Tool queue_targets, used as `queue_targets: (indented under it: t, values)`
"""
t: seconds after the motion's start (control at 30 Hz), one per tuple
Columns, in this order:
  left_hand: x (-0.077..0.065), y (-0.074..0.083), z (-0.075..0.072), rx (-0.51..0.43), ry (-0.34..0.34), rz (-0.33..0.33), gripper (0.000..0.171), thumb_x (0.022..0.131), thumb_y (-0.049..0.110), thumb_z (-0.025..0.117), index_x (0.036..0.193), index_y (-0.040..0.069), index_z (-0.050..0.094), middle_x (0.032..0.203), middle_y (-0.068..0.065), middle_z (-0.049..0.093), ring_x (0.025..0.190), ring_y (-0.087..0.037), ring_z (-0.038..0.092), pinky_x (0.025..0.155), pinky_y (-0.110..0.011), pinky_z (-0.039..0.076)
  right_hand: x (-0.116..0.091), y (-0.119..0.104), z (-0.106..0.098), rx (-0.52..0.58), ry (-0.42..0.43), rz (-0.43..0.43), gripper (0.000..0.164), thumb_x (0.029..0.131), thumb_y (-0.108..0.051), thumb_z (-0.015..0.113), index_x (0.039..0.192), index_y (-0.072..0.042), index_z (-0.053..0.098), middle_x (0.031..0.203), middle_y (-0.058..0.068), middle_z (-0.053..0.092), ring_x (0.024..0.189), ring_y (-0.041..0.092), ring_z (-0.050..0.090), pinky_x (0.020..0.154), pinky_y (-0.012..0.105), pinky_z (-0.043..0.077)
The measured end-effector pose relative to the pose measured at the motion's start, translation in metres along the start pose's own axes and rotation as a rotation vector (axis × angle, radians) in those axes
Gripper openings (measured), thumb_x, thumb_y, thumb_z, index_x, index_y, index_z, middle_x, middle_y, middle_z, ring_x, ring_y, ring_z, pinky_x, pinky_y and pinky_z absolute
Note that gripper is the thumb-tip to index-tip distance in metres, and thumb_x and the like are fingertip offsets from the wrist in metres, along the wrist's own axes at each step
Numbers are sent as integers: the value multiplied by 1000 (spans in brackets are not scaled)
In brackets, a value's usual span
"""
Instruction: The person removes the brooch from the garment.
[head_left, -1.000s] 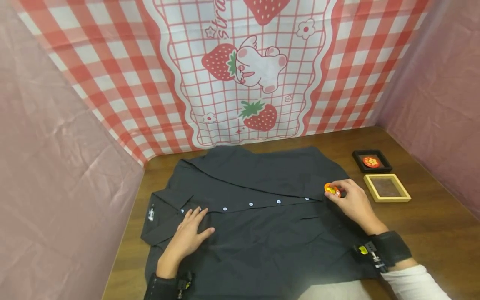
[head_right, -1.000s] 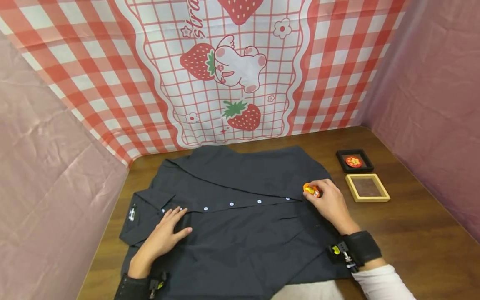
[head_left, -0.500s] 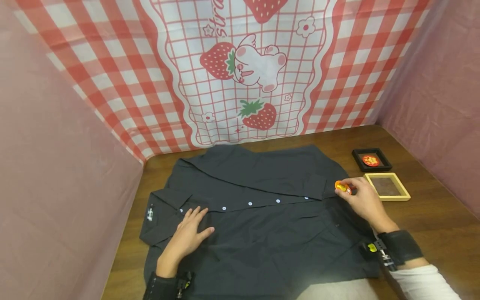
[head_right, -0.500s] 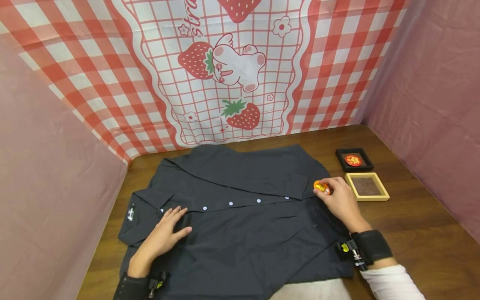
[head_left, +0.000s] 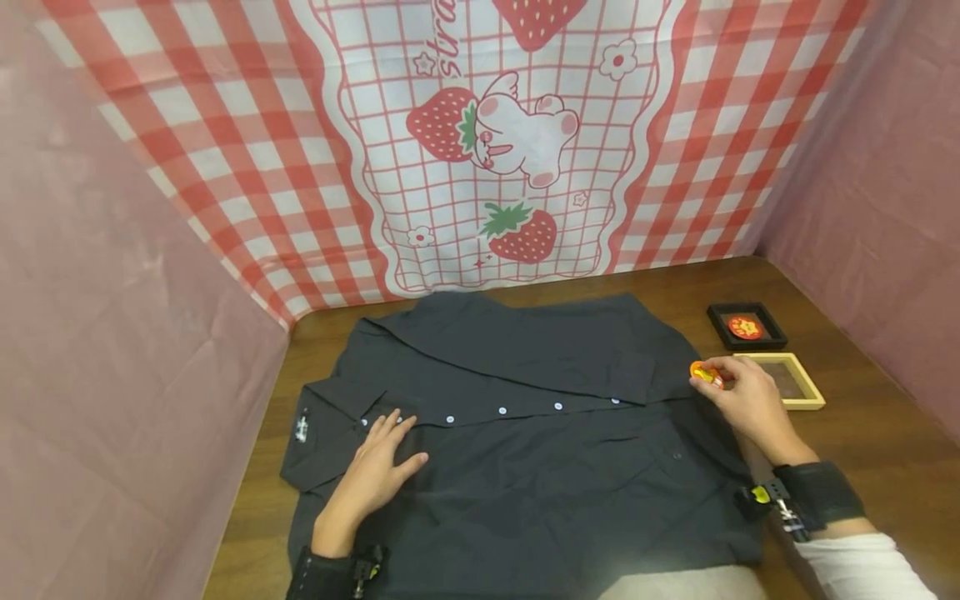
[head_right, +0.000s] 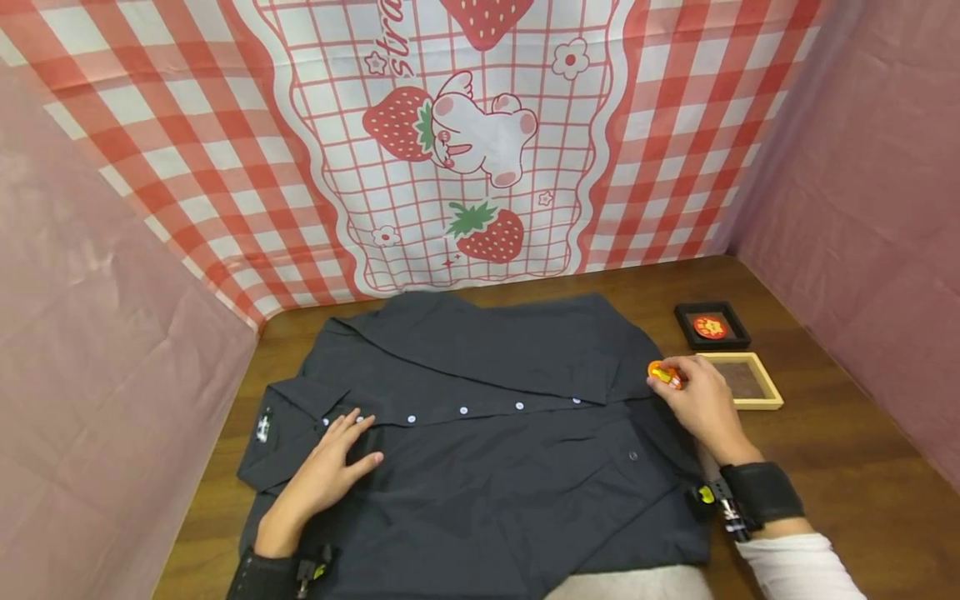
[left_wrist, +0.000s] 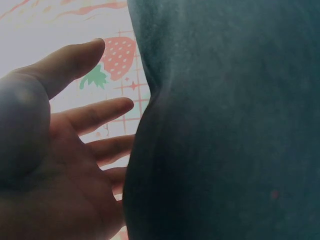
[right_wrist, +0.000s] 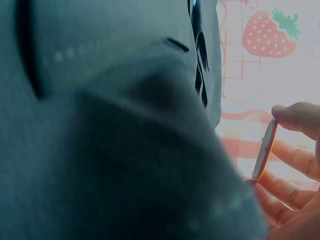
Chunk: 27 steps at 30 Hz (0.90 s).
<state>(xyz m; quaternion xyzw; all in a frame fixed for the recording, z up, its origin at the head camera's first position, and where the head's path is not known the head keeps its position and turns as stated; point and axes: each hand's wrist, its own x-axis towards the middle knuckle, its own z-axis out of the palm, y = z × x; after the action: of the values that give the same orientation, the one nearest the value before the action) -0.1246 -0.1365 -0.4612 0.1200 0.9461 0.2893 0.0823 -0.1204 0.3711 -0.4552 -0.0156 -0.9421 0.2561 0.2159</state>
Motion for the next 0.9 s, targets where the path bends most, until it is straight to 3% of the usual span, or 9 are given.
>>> queue_targets:
  t: [0.5, 0.9]
  values:
    - [1, -5, 3, -5, 11, -6, 59, 91, 31, 66, 143, 9, 48, 158, -22, 28, 147, -45, 20, 112, -67, 23, 2, 22, -8, -40, -7, 32, 29, 83, -15, 74, 103, 5, 66, 103, 34, 62, 96, 48, 54, 77, 57, 37]
    - [-2, -5, 2, -4, 5, -12, 58, 91, 31, 66, 142, 9, 49, 158, -23, 28, 147, -46, 21, 111, -68, 24, 3, 36, -11, -67, -14, 77, 29, 84, -11, 72, 105, 9, 65, 102, 35, 57, 95, 47, 52, 73, 51, 38]
